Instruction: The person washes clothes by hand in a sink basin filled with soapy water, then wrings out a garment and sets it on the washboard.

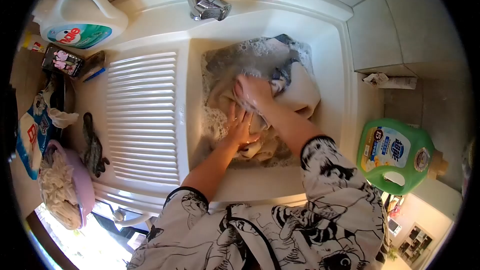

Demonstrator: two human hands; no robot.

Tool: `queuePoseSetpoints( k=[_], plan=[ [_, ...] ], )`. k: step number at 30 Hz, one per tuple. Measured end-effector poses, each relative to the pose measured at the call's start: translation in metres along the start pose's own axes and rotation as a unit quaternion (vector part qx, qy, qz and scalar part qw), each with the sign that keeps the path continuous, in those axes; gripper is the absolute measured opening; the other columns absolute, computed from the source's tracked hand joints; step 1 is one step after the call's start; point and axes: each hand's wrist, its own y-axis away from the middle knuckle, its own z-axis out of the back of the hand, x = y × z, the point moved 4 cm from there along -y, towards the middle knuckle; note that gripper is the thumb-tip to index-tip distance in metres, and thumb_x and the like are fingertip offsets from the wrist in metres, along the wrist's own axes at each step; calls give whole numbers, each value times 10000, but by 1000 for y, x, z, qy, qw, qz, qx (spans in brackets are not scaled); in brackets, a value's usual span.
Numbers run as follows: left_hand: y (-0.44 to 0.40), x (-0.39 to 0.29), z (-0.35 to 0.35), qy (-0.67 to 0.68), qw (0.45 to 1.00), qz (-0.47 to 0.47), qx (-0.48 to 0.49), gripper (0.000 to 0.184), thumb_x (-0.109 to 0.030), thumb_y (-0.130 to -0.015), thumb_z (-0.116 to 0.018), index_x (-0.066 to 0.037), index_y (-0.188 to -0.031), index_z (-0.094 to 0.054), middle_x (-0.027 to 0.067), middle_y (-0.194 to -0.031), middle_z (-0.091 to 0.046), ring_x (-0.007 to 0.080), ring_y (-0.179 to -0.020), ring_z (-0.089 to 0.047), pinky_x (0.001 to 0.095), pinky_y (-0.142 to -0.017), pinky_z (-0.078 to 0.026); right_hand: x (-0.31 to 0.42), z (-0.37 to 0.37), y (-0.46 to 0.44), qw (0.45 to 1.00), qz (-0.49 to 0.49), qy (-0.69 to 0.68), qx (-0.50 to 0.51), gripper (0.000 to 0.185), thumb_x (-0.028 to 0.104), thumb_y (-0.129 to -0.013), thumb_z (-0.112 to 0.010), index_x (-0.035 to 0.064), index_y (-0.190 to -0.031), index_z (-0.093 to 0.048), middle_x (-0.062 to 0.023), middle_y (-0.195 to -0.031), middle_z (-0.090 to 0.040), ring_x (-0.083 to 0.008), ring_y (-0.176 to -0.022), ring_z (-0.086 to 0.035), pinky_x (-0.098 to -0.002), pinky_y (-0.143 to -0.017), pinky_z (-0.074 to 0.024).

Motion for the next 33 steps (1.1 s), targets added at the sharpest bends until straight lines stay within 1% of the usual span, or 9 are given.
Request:
queuePoseSetpoints(
  k=[2,8,11,14,19,24,27,29,33],
  plan=[
    [3,-13,8,-69,988,67,122,933,-492,-505,-794,-70,-1293,-525,186,-1439,-360,491,-1333,-252,570,-1087,-262,-25,-34,-18,962,-194,-23,189,282,312,-817,-597,130,-1024,-658,-230,-1167,-586,-332,-1097,-557,-468,-879,-468],
    [-2,8,11,-90,993,22,72,887,-521,-521,-790,-85,-1259,-562,178,-1426,-383,464,-1345,-262,526,-1044,-343,-100,-194,-76,967,-163,190,-49,248,295,-841,-560,147,-1025,-635,-134,-902,-665,-326,-862,-640,-479,-739,-499],
    [6,7,2,-141,990,3,27,886,-549,-566,-771,-144,-1314,-521,155,-1430,-389,405,-1344,-311,489,-1028,-369,-42,-36,-72,979,-156,71,114,265,166,-900,-497,156,-1154,-571,-142,-974,-659,-364,-914,-624,-428,-778,-503],
    [16,13,-8,195,780,393,446,868,-472,-735,-724,-160,-1446,-336,167,-1447,-369,370,-1338,-340,406,-1018,-365,-47,-38,-65,961,-239,-121,73,289,220,-895,-534,145,-1174,-547,-148,-1019,-654,-361,-910,-632,-423,-763,-501],
    [36,38,-46,128,883,247,378,874,-451,-735,-735,-142,-1445,-328,173,-1413,-392,370,-1330,-344,419,-1038,-352,14,34,13,872,-244,-367,212,391,336,-810,-635,139,-1141,-567,-163,-957,-622,-368,-882,-597,-459,-732,-473],
    [45,69,-80,40,931,230,279,881,-430,-735,-746,-124,-1443,-320,178,-1379,-415,371,-1323,-349,431,-1059,-339,33,27,75,993,17,-55,100,457,355,-772,-681,240,-1195,-554,-117,-1079,-552,-319,-1042,-498,-438,-865,-401],
    [48,73,-78,26,942,233,242,884,-421,-735,-751,-117,-1442,-316,180,-1366,-424,372,-1320,-351,436,-1067,-334,23,15,46,999,37,-9,-37,465,380,-765,-695,224,-1185,-571,-122,-1116,-512,-315,-1058,-476,-402,-900,-377],
    [5,18,-16,-118,989,37,77,859,-395,-655,-780,-44,-1358,-434,186,-1345,-430,439,-1341,-276,511,-1097,-278,3,-10,17,999,-46,-1,20,461,380,-793,-671,221,-1213,-564,-144,-1169,-497,-352,-1044,-485,-445,-898,-400],
    [-5,12,-1,-59,998,0,20,951,-628,-580,-696,7,-1266,-522,215,-1422,-372,500,-1347,-216,558,-1104,-203,-27,-37,-45,989,-98,-59,89,341,305,-863,-596,238,-1198,-593,-177,-1066,-554,-368,-991,-530,-464,-864,-445]
  ],
)
